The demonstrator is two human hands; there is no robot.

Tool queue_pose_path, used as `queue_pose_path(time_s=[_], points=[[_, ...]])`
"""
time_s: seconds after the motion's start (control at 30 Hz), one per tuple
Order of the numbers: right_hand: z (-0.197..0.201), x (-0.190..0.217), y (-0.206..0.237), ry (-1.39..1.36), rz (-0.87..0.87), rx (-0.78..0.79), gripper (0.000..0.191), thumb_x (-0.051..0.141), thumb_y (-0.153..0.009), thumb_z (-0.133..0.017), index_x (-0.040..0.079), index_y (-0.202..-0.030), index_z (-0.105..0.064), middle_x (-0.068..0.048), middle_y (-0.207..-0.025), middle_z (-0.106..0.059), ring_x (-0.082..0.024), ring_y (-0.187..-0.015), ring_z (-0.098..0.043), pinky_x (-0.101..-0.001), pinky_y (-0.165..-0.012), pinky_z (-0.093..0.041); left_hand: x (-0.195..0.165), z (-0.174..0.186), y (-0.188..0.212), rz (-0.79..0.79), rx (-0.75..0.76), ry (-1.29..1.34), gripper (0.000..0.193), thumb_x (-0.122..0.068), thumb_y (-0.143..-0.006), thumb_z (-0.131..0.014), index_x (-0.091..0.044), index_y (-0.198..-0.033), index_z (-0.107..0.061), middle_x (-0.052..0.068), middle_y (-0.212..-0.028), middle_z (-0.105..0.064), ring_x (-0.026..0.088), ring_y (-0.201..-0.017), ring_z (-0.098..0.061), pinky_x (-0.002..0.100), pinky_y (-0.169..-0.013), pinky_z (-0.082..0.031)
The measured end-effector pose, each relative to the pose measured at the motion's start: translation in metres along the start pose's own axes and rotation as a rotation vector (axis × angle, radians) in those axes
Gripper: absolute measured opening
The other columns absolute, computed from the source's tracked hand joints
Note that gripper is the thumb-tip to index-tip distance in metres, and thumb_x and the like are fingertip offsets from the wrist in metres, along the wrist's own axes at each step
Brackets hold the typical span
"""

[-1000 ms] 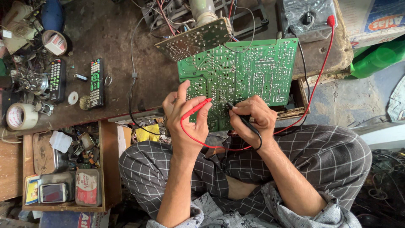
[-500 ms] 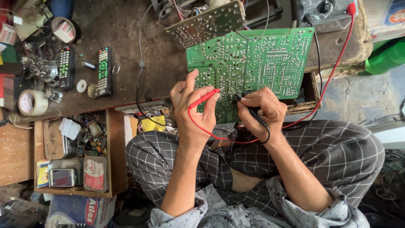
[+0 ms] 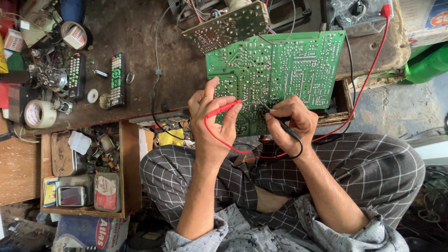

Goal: The person tests a green circuit board using a multimeter. They hold the board with one hand and touch various points on the board with the multimeter probes in the other hand.

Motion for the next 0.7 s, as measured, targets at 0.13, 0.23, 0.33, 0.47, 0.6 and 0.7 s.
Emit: queue_pose_path(time_s=[0.13,0.23,0.33,0.47,0.6,0.7], points=[[-0.0001,0.0014,-0.0006,0.021,-0.002,0.003,0.016,-0.007,-0.083,-0.075,0.002,-0.086,-0.063,-0.007,-0.087,-0.069,-0.016,-0.077,-0.063,-0.0293,-0.068,-0.047,-0.0006,-0.0011,0.0002,-0.005,-0.008,-0.019,0.015,-0.015,-0.091,-0.082,-0.005,-0.100,-0.074,0.012,-0.147,-0.060,0.031,-0.123,-0.055,0.041,-0.103,-0.052],[-0.0004,0.0018,-0.0006,0.029,-0.004,0.004,0.016,-0.007,-0.082,-0.076,0.002,-0.086,-0.063,-0.007,-0.086,-0.069,-0.016,-0.076,-0.062,-0.0292,-0.067,-0.046,0.0000,-0.0021,0.0003,-0.001,-0.016,-0.021,0.016,-0.015,-0.091,-0.082,-0.005,-0.100,-0.074,0.011,-0.147,-0.060,0.031,-0.123,-0.055,0.041,-0.103,-0.052],[-0.0005,0.0014,-0.0006,0.031,-0.004,0.006,0.016,-0.006,-0.083,-0.076,0.003,-0.085,-0.063,-0.007,-0.086,-0.069,-0.015,-0.076,-0.062,-0.0292,-0.067,-0.046,0.0002,-0.0034,0.0006,-0.010,-0.023,-0.030,0.016,-0.016,-0.092,-0.083,-0.005,-0.100,-0.074,0.011,-0.147,-0.060,0.031,-0.123,-0.055,0.041,-0.104,-0.052],[-0.0004,0.0010,-0.0010,0.032,0.006,0.010,0.015,-0.006,-0.082,-0.076,0.003,-0.086,-0.064,-0.007,-0.087,-0.069,-0.015,-0.075,-0.062,-0.0292,-0.068,-0.046,0.0001,-0.0042,0.0009,-0.013,-0.026,-0.036,0.015,-0.016,-0.092,-0.082,-0.005,-0.100,-0.074,0.011,-0.147,-0.060,0.031,-0.124,-0.054,0.041,-0.104,-0.052],[-0.0011,0.0017,-0.0009,0.042,0.000,0.014,0.015,-0.006,-0.082,-0.077,0.003,-0.086,-0.066,-0.007,-0.087,-0.070,-0.015,-0.075,-0.063,-0.0288,-0.068,-0.047,0.0002,-0.0047,0.0007,-0.006,-0.019,-0.023,0.015,-0.016,-0.092,-0.082,-0.005,-0.099,-0.074,0.010,-0.148,-0.059,0.031,-0.124,-0.053,0.040,-0.103,-0.053],[-0.0016,0.0022,-0.0012,0.046,0.000,0.010,0.015,-0.006,-0.082,-0.077,0.003,-0.087,-0.066,-0.007,-0.087,-0.070,-0.016,-0.076,-0.063,-0.0291,-0.070,-0.047,0.0004,-0.0045,0.0002,-0.015,-0.022,-0.031,0.015,-0.016,-0.092,-0.082,-0.005,-0.099,-0.074,0.010,-0.148,-0.059,0.031,-0.123,-0.053,0.041,-0.103,-0.053]])
Point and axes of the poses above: each hand's wrist, its own y-axis away from the middle knuckle, its own z-axis out of the back of the hand, x = y × z, the point moved 1 cm from there along -y, towards the middle knuckle
